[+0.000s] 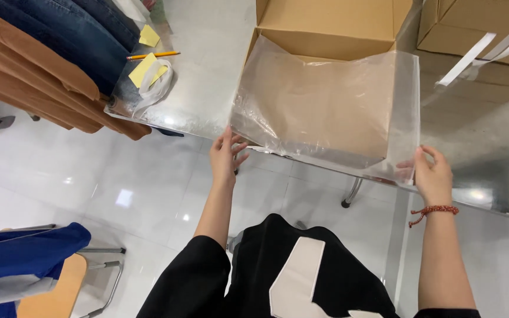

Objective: The person unties a ribbon on a cardboard box, opens it, and removes a plastic-wrapped brown garment. They unwrap the garment, unfold it, and hang it on a green hanger on a clothing rack.

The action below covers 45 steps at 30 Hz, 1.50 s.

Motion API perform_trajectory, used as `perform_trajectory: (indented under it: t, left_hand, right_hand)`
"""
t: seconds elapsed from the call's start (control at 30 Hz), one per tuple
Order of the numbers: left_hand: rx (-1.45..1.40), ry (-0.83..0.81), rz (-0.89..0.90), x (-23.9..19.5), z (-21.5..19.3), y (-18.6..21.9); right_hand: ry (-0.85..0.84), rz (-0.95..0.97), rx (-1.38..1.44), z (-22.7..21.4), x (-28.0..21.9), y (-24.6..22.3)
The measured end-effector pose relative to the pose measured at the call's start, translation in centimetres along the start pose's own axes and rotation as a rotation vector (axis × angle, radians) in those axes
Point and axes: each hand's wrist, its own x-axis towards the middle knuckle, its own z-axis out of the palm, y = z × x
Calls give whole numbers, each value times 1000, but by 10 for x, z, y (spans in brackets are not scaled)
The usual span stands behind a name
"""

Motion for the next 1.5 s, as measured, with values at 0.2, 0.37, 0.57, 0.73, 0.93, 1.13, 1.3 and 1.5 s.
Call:
perform_trajectory:
  t: [0.2,0.37,0.57,0.73,0.93,1.13,1.3,1.5]
  left_hand:
    - [292,20,92,26,2,18]
    - [323,24,91,36,-2,33]
    - [558,7,27,34,0,56]
    - [685,-92,31,46,-1,71]
    - [556,-153,92,24,-39,69]
    - [586,-160,33,12,-107,24]
    - [714,-190,-19,20,-102,23]
    - [801,-99,267,61,-45,21]
  right_hand:
    - [52,-70,54,18,42,17]
    - [81,-49,210,27,28,5]
    - [108,-200,166,34,32,26]
    - [147,-365,199,34,24,30]
    - [306,-592,234,38,27,52]
    - [196,-502,145,45,35,76]
    - [68,-201,262,38,39,51]
    - [125,-131,265,43,59,27]
